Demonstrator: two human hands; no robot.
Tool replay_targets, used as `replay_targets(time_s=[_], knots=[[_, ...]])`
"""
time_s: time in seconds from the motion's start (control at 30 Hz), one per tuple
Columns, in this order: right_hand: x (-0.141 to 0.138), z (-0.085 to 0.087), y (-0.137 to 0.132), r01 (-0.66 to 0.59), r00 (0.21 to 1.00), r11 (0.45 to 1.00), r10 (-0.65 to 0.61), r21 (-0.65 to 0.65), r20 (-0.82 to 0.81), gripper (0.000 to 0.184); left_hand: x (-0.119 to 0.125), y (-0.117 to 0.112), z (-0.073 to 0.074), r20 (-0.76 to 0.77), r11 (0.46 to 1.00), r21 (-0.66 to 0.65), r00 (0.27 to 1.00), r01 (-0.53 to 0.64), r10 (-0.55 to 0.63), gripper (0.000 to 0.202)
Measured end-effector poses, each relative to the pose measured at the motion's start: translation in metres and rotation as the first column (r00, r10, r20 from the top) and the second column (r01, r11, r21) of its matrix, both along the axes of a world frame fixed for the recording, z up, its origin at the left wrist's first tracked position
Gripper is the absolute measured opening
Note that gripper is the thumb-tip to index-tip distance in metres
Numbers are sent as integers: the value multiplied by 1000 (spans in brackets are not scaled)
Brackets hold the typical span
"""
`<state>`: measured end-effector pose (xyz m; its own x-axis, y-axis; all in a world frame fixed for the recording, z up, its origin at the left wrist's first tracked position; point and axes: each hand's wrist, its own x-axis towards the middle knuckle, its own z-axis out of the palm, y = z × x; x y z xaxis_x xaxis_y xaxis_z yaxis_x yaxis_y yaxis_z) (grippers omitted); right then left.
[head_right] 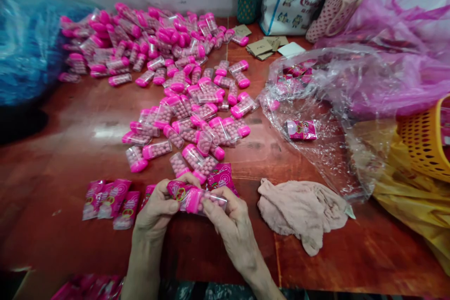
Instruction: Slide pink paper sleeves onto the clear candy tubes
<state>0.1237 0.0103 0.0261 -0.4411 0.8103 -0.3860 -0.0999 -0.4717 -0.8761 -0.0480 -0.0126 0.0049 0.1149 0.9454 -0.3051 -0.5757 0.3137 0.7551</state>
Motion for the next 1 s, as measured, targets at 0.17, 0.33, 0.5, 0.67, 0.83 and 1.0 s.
replay_targets(time_s=[0.17,0.33,0.5,0.67,0.83,1.0], knots=[[-6,-9,-8,75,994,997,-75,-6,-74,14,-1,-1,1,-26,1000,4,1000,-14,14,18],[-8,-10,-13,70,995,992,-77,103,67,15,-3,0,5,-99,1000,-1,995,19,-19,21],[2,-6,-3,-176,958,967,125,184,259,17,0,-1,5,-122,999,28,992,-37,40,22],[5,-5,1,-203,971,977,191,68,144,38,12,3,5,-200,979,-16,960,-204,197,38],[1,-11,-1,-62,995,996,57,-58,-76,43,18,9,4,-174,900,39,883,-435,435,28],[-4,-13,-4,-76,960,971,10,-226,-280,39,12,5,2,-137,908,-31,902,-418,410,25]])
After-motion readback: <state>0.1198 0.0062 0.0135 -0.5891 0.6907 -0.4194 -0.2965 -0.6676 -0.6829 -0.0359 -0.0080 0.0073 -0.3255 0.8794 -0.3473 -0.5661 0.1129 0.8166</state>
